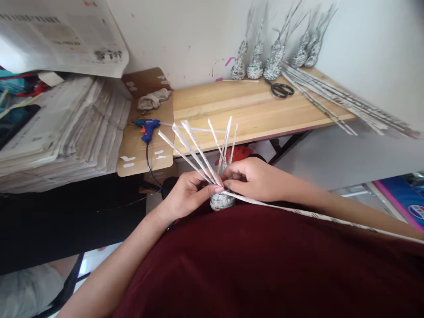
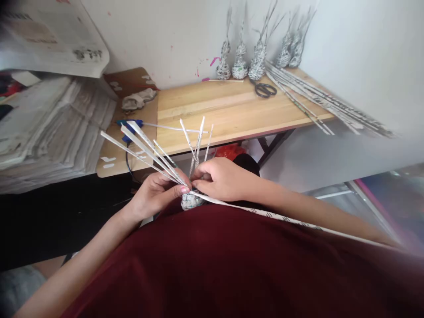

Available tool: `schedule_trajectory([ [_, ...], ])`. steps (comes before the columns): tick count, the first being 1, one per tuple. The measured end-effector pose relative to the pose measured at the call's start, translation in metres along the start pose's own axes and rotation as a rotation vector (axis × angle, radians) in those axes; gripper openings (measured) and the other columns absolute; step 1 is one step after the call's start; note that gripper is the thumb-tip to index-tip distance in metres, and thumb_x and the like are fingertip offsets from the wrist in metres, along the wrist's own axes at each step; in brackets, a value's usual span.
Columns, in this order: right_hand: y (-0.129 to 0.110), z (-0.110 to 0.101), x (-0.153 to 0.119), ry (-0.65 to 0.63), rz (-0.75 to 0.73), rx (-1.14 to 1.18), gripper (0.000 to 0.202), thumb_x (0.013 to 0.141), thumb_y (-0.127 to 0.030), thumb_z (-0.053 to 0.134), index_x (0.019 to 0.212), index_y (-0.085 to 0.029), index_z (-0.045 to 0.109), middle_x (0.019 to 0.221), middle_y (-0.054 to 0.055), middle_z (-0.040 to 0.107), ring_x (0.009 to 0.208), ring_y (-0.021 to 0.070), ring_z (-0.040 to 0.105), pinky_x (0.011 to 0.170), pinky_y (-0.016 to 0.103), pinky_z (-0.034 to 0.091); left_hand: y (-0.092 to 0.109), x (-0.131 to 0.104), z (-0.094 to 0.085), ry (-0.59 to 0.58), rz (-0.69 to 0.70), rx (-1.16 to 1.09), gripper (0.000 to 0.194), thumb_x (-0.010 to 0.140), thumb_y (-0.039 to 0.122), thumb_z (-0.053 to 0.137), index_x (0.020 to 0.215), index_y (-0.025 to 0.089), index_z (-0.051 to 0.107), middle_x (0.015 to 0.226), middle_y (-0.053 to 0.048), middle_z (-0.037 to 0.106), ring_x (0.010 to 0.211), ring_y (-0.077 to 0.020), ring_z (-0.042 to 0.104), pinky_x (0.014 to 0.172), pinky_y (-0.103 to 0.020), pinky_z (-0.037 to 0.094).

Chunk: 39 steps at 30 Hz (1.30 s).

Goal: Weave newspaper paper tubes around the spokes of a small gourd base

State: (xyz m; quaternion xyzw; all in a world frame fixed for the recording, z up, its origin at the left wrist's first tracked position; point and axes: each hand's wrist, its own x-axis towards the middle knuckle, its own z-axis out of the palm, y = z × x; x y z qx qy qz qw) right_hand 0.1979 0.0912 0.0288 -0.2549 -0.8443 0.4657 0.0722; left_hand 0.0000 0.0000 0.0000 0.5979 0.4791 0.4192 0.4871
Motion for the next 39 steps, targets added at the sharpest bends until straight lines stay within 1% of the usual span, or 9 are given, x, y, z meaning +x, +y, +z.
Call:
schedule_trajectory([
  [4, 0.009, 0.004, 0.005, -0.025, 0.067, 0.242, 0.013, 0.08, -0.022, 0.062, 0.092, -0.016, 0.065, 0.077, 0.001, 0.069, 0.066, 0.0129, 0.059, 0.059, 0.023, 0.043, -0.003, -0.002, 0.001, 0.029, 0.008, 0.015, 0.017, 0.082, 0.031, 0.075, 0.087, 0.015, 0.07, 0.081, -0.003, 0.07, 0.076, -0.0147, 0.062, 0.076, -0.026, 0.05],
  [7, 0.016, 0.007, 0.007, -0.072, 0.028, 0.408, 0.013, 0.081, -0.02, 0.062, 0.093, -0.015, 0.061, 0.083, 0.002, 0.068, 0.072, 0.0132, 0.061, 0.064, 0.024, 0.047, -0.005, -0.003, 0.002, 0.071, -0.005, 0.044, 0.018, 0.084, 0.032, 0.072, 0.09, 0.015, 0.069, 0.084, -0.004, 0.07, 0.076, -0.0144, 0.061, 0.075, -0.026, 0.05],
  [16, 0.029, 0.005, 0.002, -0.236, 0.006, 0.568, 0.027, 0.079, -0.028, 0.076, 0.095, -0.016, 0.058, 0.076, -0.003, 0.06, 0.063, 0.0076, 0.055, 0.057, 0.019, 0.044, -0.007, -0.003, 0.002, 0.015, -0.141, -0.092, 0.023, 0.077, 0.033, 0.079, 0.086, 0.014, 0.069, 0.08, -0.004, 0.071, 0.073, -0.0147, 0.063, 0.071, -0.026, 0.051],
  [20, 0.032, 0.01, 0.004, -0.117, -0.007, 0.616, 0.031, 0.079, -0.039, 0.078, 0.087, -0.016, 0.059, 0.067, -0.003, 0.063, 0.058, 0.0095, 0.058, 0.054, 0.021, 0.046, -0.007, -0.003, 0.003, 0.063, -0.131, -0.017, 0.022, 0.078, 0.033, 0.078, 0.084, 0.014, 0.068, 0.078, -0.002, 0.069, 0.071, -0.0129, 0.06, 0.071, -0.025, 0.049],
  [24, 0.041, 0.019, 0.004, -0.045, -0.076, 0.726, 0.035, 0.089, -0.047, 0.065, 0.076, -0.015, 0.065, 0.061, 0.0, 0.061, 0.055, 0.0101, 0.057, 0.053, 0.022, 0.044, -0.004, -0.003, 0.008, 0.127, -0.176, 0.067, 0.026, 0.082, 0.036, 0.074, 0.078, 0.014, 0.063, 0.072, 0.0, 0.063, 0.066, -0.0108, 0.054, 0.064, -0.022, 0.044],
  [28, 0.043, 0.02, 0.0, 0.035, -0.157, 0.85, 0.039, 0.091, -0.05, 0.06, 0.103, -0.014, 0.073, 0.062, -0.002, 0.055, 0.056, 0.0102, 0.053, 0.054, 0.024, 0.043, -0.002, -0.003, 0.012, 0.17, -0.244, 0.072, 0.028, 0.081, 0.038, 0.073, 0.077, 0.014, 0.06, 0.072, 0.0, 0.062, 0.064, -0.0105, 0.052, 0.061, -0.023, 0.043],
  [31, 0.035, 0.016, -0.007, 0.156, -0.156, 0.653, 0.036, 0.093, -0.041, 0.06, 0.115, -0.016, 0.07, 0.068, -0.001, 0.06, 0.058, 0.0109, 0.054, 0.057, 0.026, 0.045, -0.003, -0.003, 0.013, 0.171, -0.232, 0.059, 0.028, 0.08, 0.038, 0.074, 0.078, 0.014, 0.061, 0.073, -0.001, 0.064, 0.065, -0.0114, 0.054, 0.062, -0.023, 0.044],
  [34, 0.027, 0.012, -0.013, 0.268, -0.173, 0.269, 0.024, 0.09, -0.029, 0.061, 0.107, -0.017, 0.074, 0.086, 0.006, 0.072, 0.071, 0.014, 0.061, 0.066, 0.028, 0.049, -0.004, -0.003, 0.012, 0.168, -0.2, 0.035, 0.028, 0.079, 0.04, 0.076, 0.079, 0.014, 0.063, 0.075, -0.002, 0.065, 0.067, -0.0124, 0.056, 0.064, -0.024, 0.045],
  [39, 0.027, 0.012, -0.016, 0.24, -0.227, 0.037, 0.023, 0.085, -0.02, 0.06, 0.105, -0.017, 0.071, 0.087, 0.005, 0.073, 0.062, 0.0116, 0.057, 0.059, 0.025, 0.046, -0.003, -0.004, 0.012, 0.179, -0.186, -0.024, 0.028, 0.078, 0.039, 0.077, 0.079, 0.014, 0.064, 0.073, -0.001, 0.065, 0.067, -0.0124, 0.057, 0.065, -0.024, 0.047],
])
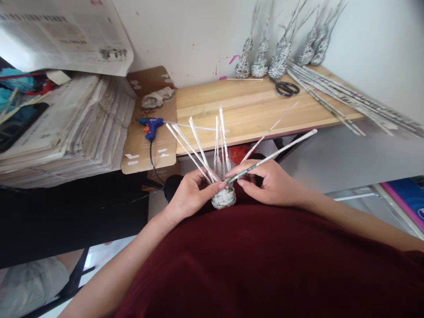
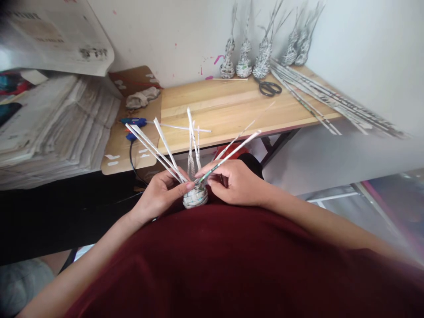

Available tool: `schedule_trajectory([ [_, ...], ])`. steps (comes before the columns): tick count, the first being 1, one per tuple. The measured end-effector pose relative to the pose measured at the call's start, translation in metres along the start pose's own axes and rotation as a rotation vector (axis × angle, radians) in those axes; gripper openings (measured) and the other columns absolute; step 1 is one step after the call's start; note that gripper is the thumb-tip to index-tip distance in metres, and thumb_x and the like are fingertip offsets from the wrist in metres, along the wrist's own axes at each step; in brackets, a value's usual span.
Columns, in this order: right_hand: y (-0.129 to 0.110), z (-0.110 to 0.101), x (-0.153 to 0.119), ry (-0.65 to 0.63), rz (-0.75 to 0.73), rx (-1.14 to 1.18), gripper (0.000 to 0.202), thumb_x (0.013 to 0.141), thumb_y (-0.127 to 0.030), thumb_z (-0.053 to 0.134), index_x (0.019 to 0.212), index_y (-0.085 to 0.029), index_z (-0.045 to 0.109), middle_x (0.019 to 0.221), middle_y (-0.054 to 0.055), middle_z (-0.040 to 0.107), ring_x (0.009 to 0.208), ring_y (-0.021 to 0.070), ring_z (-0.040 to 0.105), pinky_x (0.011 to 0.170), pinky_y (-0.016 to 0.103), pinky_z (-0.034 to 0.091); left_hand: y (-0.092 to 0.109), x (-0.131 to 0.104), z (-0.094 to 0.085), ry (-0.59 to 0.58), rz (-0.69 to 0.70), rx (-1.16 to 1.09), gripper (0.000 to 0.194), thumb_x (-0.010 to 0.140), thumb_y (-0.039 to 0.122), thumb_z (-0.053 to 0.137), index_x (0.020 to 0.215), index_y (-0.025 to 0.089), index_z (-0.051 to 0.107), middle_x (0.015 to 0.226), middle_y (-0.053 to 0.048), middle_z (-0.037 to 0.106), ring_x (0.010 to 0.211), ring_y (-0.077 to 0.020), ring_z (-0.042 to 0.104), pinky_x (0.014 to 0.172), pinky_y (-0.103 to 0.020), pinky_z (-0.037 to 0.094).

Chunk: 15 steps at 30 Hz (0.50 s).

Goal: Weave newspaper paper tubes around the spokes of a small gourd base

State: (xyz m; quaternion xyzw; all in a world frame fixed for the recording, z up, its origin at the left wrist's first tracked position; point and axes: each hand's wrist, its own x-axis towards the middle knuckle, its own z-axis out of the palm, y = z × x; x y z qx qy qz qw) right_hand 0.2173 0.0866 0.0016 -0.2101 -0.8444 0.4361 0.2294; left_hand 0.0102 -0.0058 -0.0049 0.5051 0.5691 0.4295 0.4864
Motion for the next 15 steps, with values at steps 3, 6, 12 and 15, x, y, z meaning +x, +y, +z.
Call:
schedule_trajectory([
  [3, 0.004, 0.002, -0.001, 0.104, 0.088, 0.068, 0.016, 0.087, -0.025, 0.063, 0.099, -0.017, 0.067, 0.081, 0.003, 0.07, 0.064, 0.0118, 0.058, 0.06, 0.025, 0.048, 0.001, 0.0, 0.0, 0.001, 0.001, -0.022, 0.026, 0.079, 0.038, 0.076, 0.081, 0.014, 0.065, 0.075, -0.002, 0.066, 0.068, -0.0126, 0.058, 0.067, -0.025, 0.048],
  [6, 0.008, 0.002, -0.002, 0.104, 0.193, 0.099, 0.018, 0.086, -0.034, 0.067, 0.086, -0.016, 0.066, 0.075, 0.002, 0.068, 0.067, 0.0131, 0.06, 0.062, 0.025, 0.048, -0.001, 0.0, 0.0, -0.025, 0.003, -0.059, 0.025, 0.081, 0.037, 0.075, 0.084, 0.014, 0.066, 0.078, -0.002, 0.068, 0.07, -0.0128, 0.059, 0.069, -0.025, 0.048],
  [12, 0.026, 0.009, 0.005, -0.084, 0.349, 0.431, 0.028, 0.088, -0.038, 0.066, 0.105, -0.016, 0.068, 0.098, 0.006, 0.071, 0.087, 0.0165, 0.066, 0.075, 0.029, 0.053, -0.011, 0.002, -0.006, -0.02, 0.045, -0.116, 0.023, 0.082, 0.036, 0.074, 0.083, 0.015, 0.065, 0.076, -0.001, 0.064, 0.068, -0.0116, 0.055, 0.069, -0.025, 0.046],
  [15, 0.034, 0.018, 0.011, -0.115, 0.441, 0.724, 0.026, 0.087, -0.038, 0.067, 0.102, -0.016, 0.068, 0.094, 0.004, 0.068, 0.083, 0.0138, 0.065, 0.072, 0.026, 0.054, -0.022, 0.008, -0.012, -0.033, 0.096, -0.174, 0.023, 0.081, 0.037, 0.075, 0.083, 0.016, 0.066, 0.071, 0.001, 0.061, 0.065, -0.0106, 0.052, 0.066, -0.025, 0.044],
])
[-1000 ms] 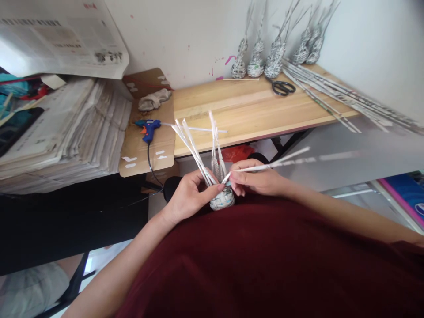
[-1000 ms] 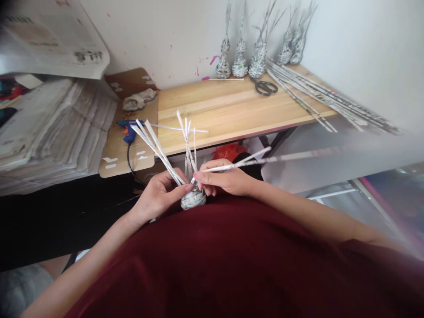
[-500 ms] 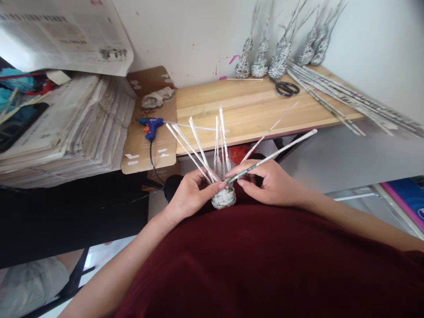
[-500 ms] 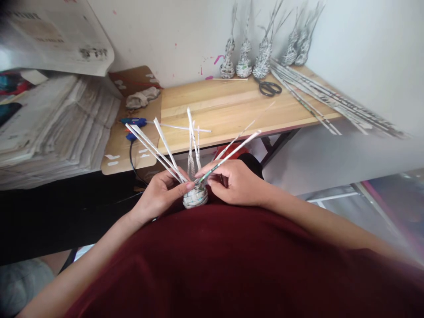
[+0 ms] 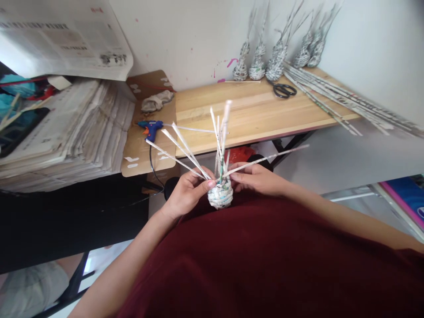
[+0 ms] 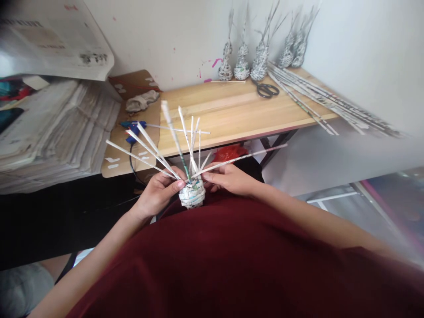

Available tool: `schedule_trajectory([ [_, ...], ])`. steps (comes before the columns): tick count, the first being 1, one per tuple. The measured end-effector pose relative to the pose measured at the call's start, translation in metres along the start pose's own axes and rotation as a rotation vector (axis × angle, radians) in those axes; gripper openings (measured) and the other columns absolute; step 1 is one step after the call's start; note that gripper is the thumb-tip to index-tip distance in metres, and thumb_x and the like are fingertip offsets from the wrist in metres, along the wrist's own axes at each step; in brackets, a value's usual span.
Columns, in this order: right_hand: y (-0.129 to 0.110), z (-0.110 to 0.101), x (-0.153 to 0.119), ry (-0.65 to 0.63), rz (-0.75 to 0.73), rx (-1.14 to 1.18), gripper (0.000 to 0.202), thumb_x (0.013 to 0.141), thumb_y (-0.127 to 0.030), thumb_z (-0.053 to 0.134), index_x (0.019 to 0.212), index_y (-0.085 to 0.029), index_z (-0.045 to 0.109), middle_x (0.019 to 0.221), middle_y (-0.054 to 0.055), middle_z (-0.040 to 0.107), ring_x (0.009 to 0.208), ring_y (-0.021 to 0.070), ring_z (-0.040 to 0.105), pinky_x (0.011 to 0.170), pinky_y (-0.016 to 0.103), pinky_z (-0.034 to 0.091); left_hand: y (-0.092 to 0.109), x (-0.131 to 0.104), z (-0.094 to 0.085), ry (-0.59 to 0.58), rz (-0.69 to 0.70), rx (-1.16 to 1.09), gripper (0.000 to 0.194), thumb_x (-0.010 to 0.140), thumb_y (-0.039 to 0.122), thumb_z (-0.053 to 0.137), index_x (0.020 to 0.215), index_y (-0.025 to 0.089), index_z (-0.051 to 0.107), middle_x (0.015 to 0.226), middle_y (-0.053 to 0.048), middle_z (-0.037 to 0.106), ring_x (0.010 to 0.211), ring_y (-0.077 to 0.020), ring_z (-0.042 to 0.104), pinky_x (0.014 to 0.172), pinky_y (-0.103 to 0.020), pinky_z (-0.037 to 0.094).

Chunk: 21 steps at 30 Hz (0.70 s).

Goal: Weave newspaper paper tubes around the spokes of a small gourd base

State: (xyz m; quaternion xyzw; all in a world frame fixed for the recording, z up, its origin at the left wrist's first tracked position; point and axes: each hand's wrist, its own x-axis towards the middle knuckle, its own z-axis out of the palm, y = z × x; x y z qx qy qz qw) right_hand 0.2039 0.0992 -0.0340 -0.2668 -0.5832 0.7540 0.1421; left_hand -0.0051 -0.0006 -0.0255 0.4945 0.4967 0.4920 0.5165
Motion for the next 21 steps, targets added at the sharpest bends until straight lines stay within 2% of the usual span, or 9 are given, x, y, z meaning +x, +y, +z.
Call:
schedule_trajectory([
  [3, 0.004, 0.004, 0.006, -0.043, 0.029, 0.195, 0.023, 0.084, -0.035, 0.073, 0.097, -0.017, 0.067, 0.087, 0.001, 0.068, 0.078, 0.0116, 0.066, 0.071, 0.025, 0.054, -0.013, 0.006, -0.009, -0.009, 0.031, -0.078, 0.023, 0.079, 0.037, 0.078, 0.084, 0.017, 0.067, 0.073, 0.0, 0.061, 0.065, -0.0112, 0.052, 0.066, -0.025, 0.043],
  [5, 0.004, 0.006, 0.008, -0.021, 0.035, 0.263, 0.026, 0.078, -0.032, 0.078, 0.095, -0.017, 0.065, 0.084, 0.0, 0.068, 0.074, 0.0113, 0.066, 0.069, 0.024, 0.054, -0.02, 0.009, -0.012, -0.024, 0.045, -0.115, 0.023, 0.078, 0.036, 0.079, 0.084, 0.017, 0.067, 0.074, -0.001, 0.062, 0.068, -0.0117, 0.053, 0.067, -0.025, 0.044],
  [8, 0.005, 0.008, 0.007, 0.007, 0.039, 0.269, 0.031, 0.072, -0.031, 0.084, 0.09, -0.016, 0.064, 0.082, 0.0, 0.069, 0.071, 0.012, 0.067, 0.066, 0.025, 0.055, -0.026, 0.007, -0.014, -0.038, 0.039, -0.141, 0.023, 0.078, 0.034, 0.078, 0.082, 0.015, 0.067, 0.077, -0.002, 0.063, 0.069, -0.0115, 0.054, 0.067, -0.025, 0.044],
  [14, 0.003, 0.008, 0.004, 0.013, 0.128, 0.292, 0.033, 0.071, -0.038, 0.084, 0.091, -0.02, 0.065, 0.084, 0.001, 0.071, 0.074, 0.0147, 0.07, 0.064, 0.025, 0.058, -0.024, -0.004, -0.008, 0.016, -0.069, -0.159, 0.02, 0.079, 0.031, 0.078, 0.087, 0.015, 0.07, 0.076, -0.001, 0.065, 0.068, -0.0114, 0.056, 0.069, -0.025, 0.044],
  [19, -0.01, 0.013, 0.003, 0.076, 0.088, 0.076, 0.025, 0.078, -0.038, 0.077, 0.091, -0.019, 0.066, 0.082, 0.002, 0.069, 0.074, 0.0156, 0.069, 0.056, 0.022, 0.058, -0.013, -0.004, -0.011, -0.034, -0.148, -0.147, 0.018, 0.081, 0.03, 0.076, 0.09, 0.015, 0.073, 0.08, -0.003, 0.07, 0.072, -0.0134, 0.06, 0.072, -0.026, 0.045],
  [21, -0.014, 0.014, 0.003, 0.055, 0.036, 0.013, 0.028, 0.078, -0.036, 0.076, 0.096, -0.017, 0.067, 0.086, 0.003, 0.07, 0.075, 0.0157, 0.069, 0.055, 0.023, 0.058, -0.01, -0.003, -0.013, -0.062, -0.171, -0.164, 0.018, 0.081, 0.03, 0.076, 0.091, 0.015, 0.072, 0.081, -0.004, 0.07, 0.074, -0.0142, 0.061, 0.074, -0.026, 0.046],
])
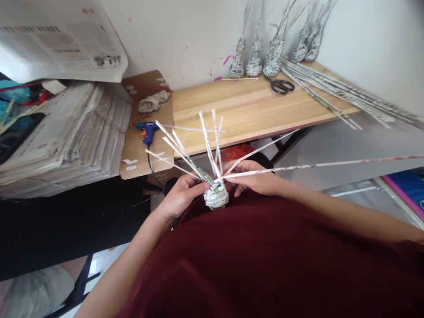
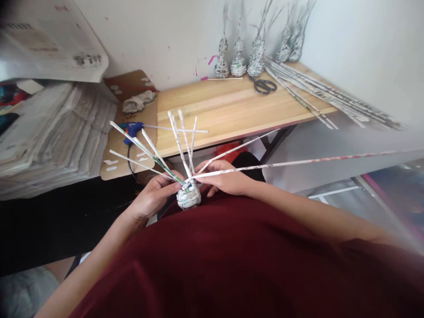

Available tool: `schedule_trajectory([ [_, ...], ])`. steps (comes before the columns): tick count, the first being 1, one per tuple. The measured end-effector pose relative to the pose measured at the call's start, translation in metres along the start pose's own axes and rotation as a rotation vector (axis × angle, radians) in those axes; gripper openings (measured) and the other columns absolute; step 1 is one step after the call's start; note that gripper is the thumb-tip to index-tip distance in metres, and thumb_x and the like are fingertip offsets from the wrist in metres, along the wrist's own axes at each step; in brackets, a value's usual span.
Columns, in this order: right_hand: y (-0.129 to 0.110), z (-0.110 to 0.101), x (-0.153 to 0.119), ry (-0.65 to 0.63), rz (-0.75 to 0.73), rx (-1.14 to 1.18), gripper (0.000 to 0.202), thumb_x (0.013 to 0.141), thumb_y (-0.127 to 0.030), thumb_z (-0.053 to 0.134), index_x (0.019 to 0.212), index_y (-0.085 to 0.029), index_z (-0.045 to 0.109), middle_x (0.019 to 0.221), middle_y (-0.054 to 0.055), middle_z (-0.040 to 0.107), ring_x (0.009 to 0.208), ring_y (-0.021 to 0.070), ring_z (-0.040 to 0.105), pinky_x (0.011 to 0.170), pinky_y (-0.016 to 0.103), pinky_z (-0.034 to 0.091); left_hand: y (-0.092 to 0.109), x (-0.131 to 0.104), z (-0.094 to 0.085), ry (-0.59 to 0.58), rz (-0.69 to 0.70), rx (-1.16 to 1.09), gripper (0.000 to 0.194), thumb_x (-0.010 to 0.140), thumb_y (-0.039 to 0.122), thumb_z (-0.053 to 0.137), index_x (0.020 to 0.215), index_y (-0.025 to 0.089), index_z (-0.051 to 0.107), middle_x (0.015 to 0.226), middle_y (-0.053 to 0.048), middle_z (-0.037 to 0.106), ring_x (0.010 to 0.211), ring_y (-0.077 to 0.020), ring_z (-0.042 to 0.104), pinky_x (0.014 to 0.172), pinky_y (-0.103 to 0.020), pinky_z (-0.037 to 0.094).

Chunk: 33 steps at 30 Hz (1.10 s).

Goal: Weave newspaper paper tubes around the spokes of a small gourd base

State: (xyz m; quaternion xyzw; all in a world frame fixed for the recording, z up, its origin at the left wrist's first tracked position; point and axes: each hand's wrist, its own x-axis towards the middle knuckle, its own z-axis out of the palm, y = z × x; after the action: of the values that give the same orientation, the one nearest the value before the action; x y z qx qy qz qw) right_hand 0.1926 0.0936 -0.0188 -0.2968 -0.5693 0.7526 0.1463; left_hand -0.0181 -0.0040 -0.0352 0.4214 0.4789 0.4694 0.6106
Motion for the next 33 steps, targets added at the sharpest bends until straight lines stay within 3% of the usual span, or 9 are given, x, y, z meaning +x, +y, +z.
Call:
schedule_trajectory([
  [6, 0.003, -0.007, 0.001, -0.15, -0.043, -0.083, 0.028, 0.08, -0.035, 0.074, 0.098, -0.013, 0.069, 0.08, 0.002, 0.07, 0.065, 0.011, 0.066, 0.058, 0.022, 0.055, -0.001, 0.003, 0.001, -0.046, 0.004, -0.116, 0.02, 0.078, 0.026, 0.079, 0.091, 0.016, 0.067, 0.088, -0.003, 0.067, 0.076, -0.0134, 0.061, 0.074, -0.026, 0.048],
  [11, 0.005, -0.01, 0.0, -0.136, -0.054, -0.092, 0.02, 0.079, -0.029, 0.076, 0.086, -0.014, 0.065, 0.074, 0.0, 0.069, 0.062, 0.0091, 0.064, 0.059, 0.02, 0.052, -0.004, 0.004, 0.008, 0.11, -0.013, -0.083, 0.049, 0.075, 0.024, 0.081, 0.117, 0.022, 0.056, 0.104, -0.004, 0.066, 0.087, -0.0137, 0.063, 0.081, -0.027, 0.05],
  [15, 0.002, -0.008, -0.001, -0.138, -0.049, -0.134, 0.019, 0.08, -0.03, 0.074, 0.086, -0.015, 0.063, 0.074, 0.0, 0.068, 0.062, 0.0104, 0.064, 0.059, 0.022, 0.052, -0.002, -0.005, 0.012, 0.251, 0.055, 0.123, 0.032, 0.077, 0.028, 0.08, 0.097, 0.019, 0.058, 0.083, 0.001, 0.062, 0.075, -0.0109, 0.059, 0.07, -0.023, 0.048],
  [19, -0.006, -0.004, -0.001, -0.132, -0.06, -0.23, 0.018, 0.08, -0.03, 0.072, 0.086, -0.016, 0.062, 0.073, 0.0, 0.068, 0.063, 0.011, 0.063, 0.06, 0.023, 0.049, 0.005, -0.013, 0.015, 0.234, 0.173, 0.303, 0.017, 0.083, 0.026, 0.073, 0.096, 0.018, 0.065, 0.093, -0.003, 0.067, 0.088, -0.0144, 0.063, 0.083, -0.027, 0.05],
  [23, -0.019, 0.0, -0.004, -0.109, -0.074, -0.37, 0.017, 0.08, -0.03, 0.069, 0.083, -0.016, 0.062, 0.073, 0.0, 0.066, 0.063, 0.0113, 0.061, 0.058, 0.022, 0.045, 0.014, -0.016, 0.014, 0.167, 0.188, 0.395, 0.017, 0.085, 0.025, 0.07, 0.101, 0.019, 0.071, 0.103, -0.007, 0.068, 0.096, -0.0187, 0.064, 0.093, -0.032, 0.048],
  [29, -0.036, 0.006, -0.009, -0.075, -0.092, -0.529, 0.016, 0.079, -0.032, 0.068, 0.08, -0.016, 0.066, 0.075, 0.0, 0.067, 0.065, 0.0124, 0.059, 0.057, 0.022, 0.042, 0.026, -0.015, 0.012, -0.01, 0.059, 0.161, 0.028, 0.082, 0.03, 0.074, 0.106, 0.018, 0.067, 0.099, -0.006, 0.07, 0.095, -0.0195, 0.065, 0.084, -0.029, 0.05],
  [33, -0.036, 0.009, -0.008, -0.013, -0.094, -0.582, 0.019, 0.079, -0.035, 0.069, 0.08, -0.016, 0.068, 0.074, 0.001, 0.069, 0.062, 0.0122, 0.06, 0.054, 0.022, 0.041, 0.025, -0.007, 0.02, 0.094, 0.025, 0.194, 0.026, 0.079, 0.038, 0.077, 0.085, 0.016, 0.066, 0.076, -0.001, 0.066, 0.069, -0.0122, 0.059, 0.067, -0.024, 0.045],
])
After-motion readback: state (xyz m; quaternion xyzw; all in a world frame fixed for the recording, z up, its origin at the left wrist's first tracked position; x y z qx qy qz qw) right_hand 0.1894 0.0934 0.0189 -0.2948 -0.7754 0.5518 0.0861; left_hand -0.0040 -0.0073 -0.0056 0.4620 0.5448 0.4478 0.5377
